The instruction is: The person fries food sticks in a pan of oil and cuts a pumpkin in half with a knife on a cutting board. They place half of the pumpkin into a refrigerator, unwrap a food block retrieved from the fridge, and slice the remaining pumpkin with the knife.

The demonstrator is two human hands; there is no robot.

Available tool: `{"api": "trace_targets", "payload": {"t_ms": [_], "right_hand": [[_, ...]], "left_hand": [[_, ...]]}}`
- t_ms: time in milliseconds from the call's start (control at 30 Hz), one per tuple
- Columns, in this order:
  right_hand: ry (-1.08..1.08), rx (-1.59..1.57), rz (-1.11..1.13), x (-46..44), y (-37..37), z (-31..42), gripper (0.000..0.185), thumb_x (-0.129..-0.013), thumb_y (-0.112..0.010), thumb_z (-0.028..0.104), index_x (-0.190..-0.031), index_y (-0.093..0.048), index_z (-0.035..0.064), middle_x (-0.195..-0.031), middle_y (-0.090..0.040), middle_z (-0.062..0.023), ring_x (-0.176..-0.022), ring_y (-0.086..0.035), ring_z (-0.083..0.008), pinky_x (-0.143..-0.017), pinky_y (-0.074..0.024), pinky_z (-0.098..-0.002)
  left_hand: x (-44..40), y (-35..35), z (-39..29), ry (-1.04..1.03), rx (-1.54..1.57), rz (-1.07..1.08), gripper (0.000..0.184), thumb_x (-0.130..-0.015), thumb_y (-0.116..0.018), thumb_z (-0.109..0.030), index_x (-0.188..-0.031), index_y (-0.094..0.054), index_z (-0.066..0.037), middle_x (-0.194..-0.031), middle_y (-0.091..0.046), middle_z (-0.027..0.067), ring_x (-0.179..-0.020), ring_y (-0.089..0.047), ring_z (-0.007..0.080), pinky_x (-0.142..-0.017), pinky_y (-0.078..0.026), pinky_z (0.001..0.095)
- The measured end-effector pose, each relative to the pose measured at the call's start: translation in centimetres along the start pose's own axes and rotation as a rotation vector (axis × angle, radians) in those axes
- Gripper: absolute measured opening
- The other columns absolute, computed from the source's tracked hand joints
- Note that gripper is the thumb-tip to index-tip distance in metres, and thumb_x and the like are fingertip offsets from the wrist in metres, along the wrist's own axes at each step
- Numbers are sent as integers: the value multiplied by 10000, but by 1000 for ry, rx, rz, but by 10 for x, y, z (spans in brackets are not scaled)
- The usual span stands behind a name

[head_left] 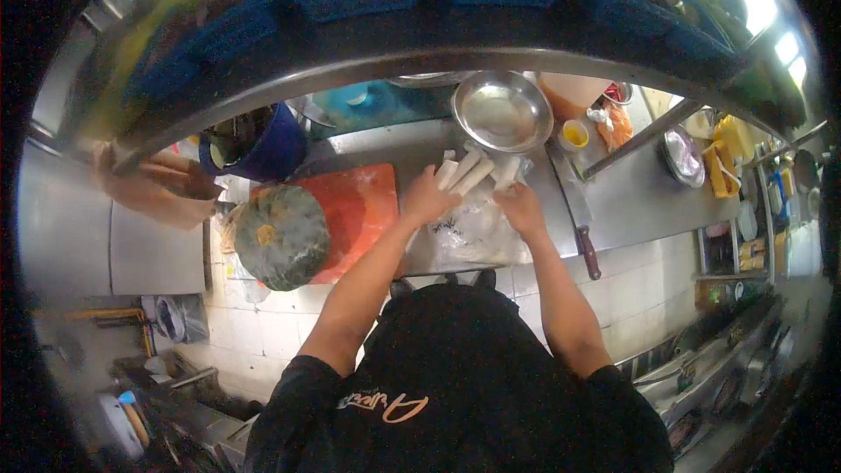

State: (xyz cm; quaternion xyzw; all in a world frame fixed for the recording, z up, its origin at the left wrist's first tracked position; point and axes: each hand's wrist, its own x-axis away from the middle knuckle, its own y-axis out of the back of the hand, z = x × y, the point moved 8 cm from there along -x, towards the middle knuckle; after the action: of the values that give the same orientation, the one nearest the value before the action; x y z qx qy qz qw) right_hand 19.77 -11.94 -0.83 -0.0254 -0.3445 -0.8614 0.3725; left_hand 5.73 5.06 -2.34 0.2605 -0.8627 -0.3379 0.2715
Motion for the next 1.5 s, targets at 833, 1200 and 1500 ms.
{"api": "trace_targets", "payload": {"t_ms": [833, 1200, 1500], "right_hand": [[154, -754, 363, 80, 0, 122, 296, -797, -618, 95, -1074, -590, -5, -978, -612, -45, -880, -563, -132, -811, -431, -253], [393, -654, -253, 34, 84, 167, 334, -876, -526, 163, -1165, -542, -5, -1128, -558, -89, -1043, -514, -188, -919, -378, -298], [589, -81, 129, 82, 30, 216, 395, -794, -627, 245, -1086, -575, -16, -1078, -573, -179, -993, -530, -305, -895, -396, -386]], "left_hand": [[139, 48, -33, 27, 1619, 289, 573, -750, -557, -192, -1256, -395, 23, -1139, -539, 185, -1026, -553, 270, -850, -484, 380], [155, 106, -14, -222, 1616, -17, 598, -756, -546, -179, -1282, -314, -15, -1197, -487, 184, -998, -562, 295, -776, -517, 396], [209, 118, -26, -312, 1646, -361, 521, -780, -528, -192, -1238, -397, 17, -1124, -545, 177, -970, -592, 293, -818, -499, 396]]}}
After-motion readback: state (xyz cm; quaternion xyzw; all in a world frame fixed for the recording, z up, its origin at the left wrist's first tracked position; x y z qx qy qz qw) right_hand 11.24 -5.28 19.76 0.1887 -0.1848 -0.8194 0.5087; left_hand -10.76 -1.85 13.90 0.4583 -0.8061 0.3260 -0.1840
